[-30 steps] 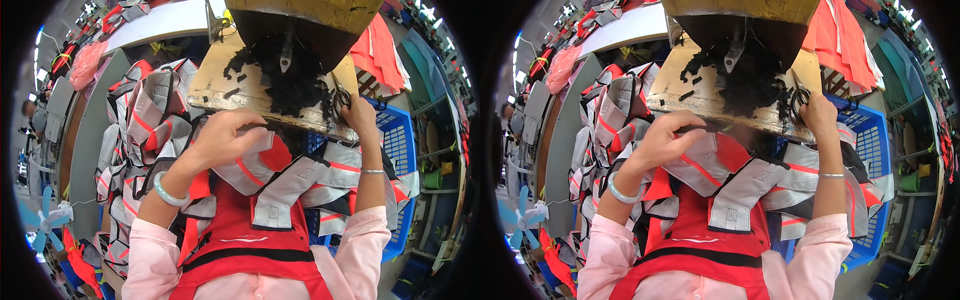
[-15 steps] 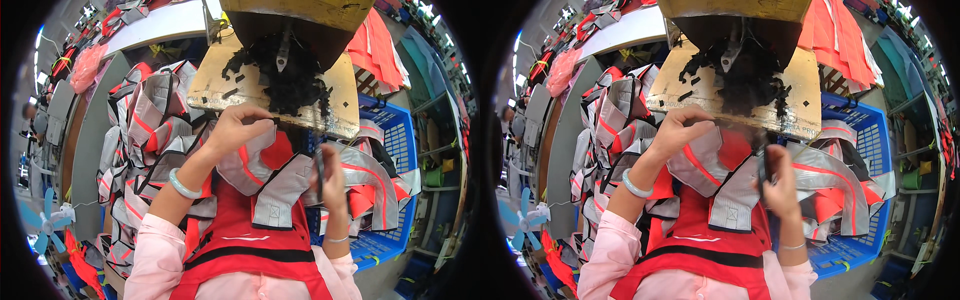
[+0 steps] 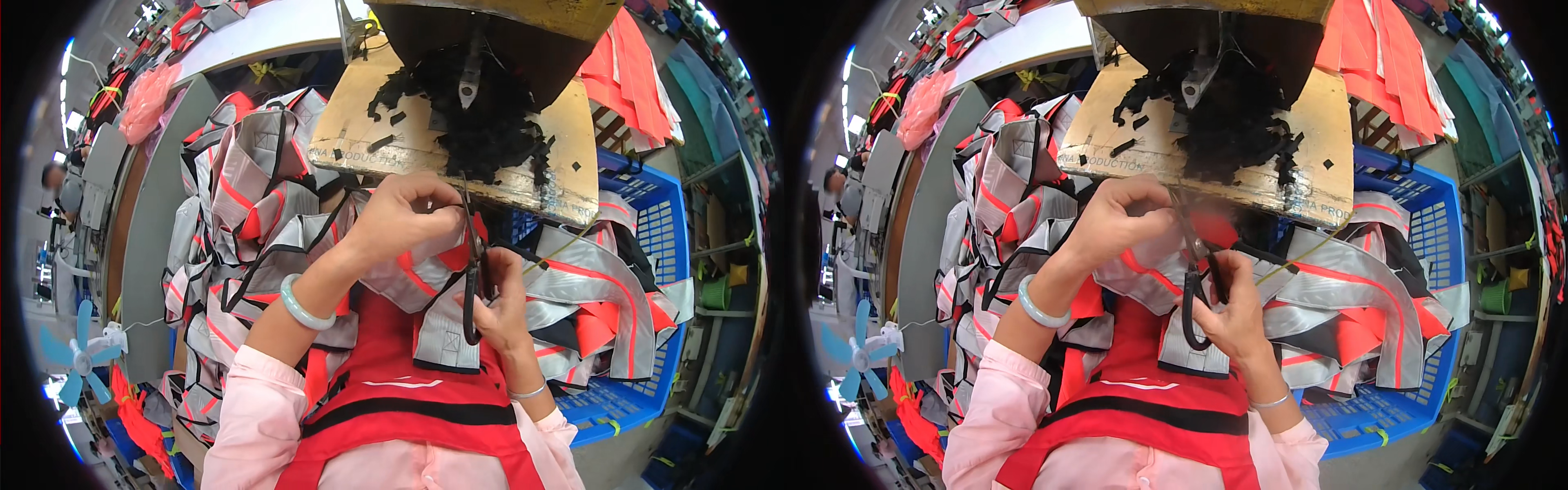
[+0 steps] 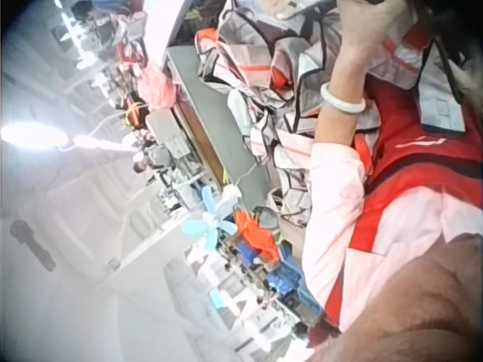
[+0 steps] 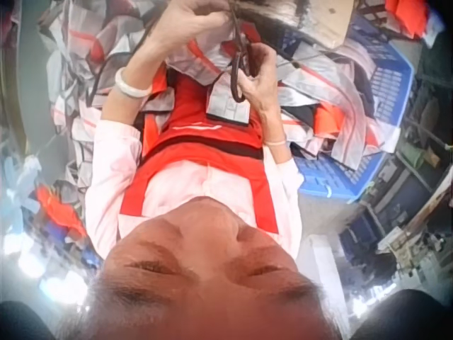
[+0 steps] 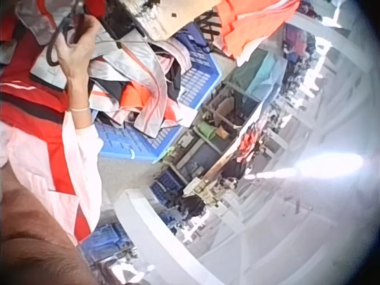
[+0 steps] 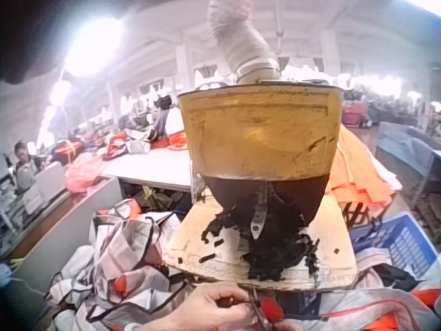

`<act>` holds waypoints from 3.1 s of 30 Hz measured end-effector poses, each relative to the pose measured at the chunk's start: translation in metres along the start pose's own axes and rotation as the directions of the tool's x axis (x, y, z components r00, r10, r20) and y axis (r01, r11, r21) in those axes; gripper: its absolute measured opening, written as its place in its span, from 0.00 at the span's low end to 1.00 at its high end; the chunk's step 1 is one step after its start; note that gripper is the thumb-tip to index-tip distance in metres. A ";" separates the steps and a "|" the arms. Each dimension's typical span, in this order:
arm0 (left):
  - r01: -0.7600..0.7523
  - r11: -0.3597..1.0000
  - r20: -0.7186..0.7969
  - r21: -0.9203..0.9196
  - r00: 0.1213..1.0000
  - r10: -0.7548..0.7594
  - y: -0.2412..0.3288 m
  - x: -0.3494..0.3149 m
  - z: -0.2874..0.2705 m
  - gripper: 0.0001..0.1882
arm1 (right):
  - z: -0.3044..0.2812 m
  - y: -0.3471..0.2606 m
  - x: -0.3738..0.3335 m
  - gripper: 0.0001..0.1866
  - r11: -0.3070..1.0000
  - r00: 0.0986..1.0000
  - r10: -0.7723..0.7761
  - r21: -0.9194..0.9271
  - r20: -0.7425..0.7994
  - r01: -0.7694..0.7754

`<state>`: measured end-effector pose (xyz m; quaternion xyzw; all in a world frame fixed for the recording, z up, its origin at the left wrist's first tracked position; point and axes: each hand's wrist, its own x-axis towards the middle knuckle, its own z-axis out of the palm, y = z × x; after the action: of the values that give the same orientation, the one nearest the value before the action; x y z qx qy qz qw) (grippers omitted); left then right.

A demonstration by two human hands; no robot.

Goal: The person operates a sewing machine to stitch reflective strips onto the edges of gray and red fabric bags. They repeatedly feed the bags under the presser foot, guide the fabric through the machine, and place the finished items into a blue basket.

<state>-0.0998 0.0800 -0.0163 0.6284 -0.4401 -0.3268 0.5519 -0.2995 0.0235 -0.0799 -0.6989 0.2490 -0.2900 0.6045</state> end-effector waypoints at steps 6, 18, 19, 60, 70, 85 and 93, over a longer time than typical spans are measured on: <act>0.174 0.984 0.064 -0.035 0.983 -0.172 -0.005 0.011 -0.013 0.07 | -0.009 0.004 -0.003 0.24 0.991 0.998 0.042 -0.122 -0.036 -0.046; -0.070 0.934 0.011 0.350 0.997 0.071 0.005 0.085 -0.049 0.15 | -0.132 0.003 0.129 0.21 0.509 0.952 -0.088 -0.835 -0.294 -0.211; -0.063 0.925 0.009 0.375 0.998 0.064 0.006 0.089 -0.048 0.15 | -0.138 0.005 0.135 0.21 0.451 0.951 -0.124 -0.869 -0.284 -0.201; -0.184 0.954 0.131 0.236 0.979 0.156 -0.003 -0.004 0.012 0.12 | -0.015 -0.065 0.057 0.18 0.426 0.859 -0.411 -0.768 0.306 0.478; -0.233 0.860 -0.182 0.454 0.921 0.345 -0.058 -0.027 0.010 0.12 | -0.028 -0.046 0.078 0.09 0.878 0.981 -0.140 -0.441 0.131 0.184; 0.024 0.912 0.206 0.409 0.971 -0.118 0.000 0.084 -0.062 0.15 | -0.027 -0.028 0.160 0.13 0.998 0.993 0.058 -0.031 0.102 -0.055; 0.161 0.937 0.257 0.309 0.935 -0.245 -0.011 0.115 -0.072 0.21 | -0.027 -0.021 0.186 0.15 0.993 0.992 0.094 -0.077 0.088 -0.088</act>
<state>0.0131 0.0047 -0.0061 0.6882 -0.4909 -0.4053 0.3480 -0.1870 -0.1222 -0.0366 -0.7211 0.2631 -0.2204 0.6019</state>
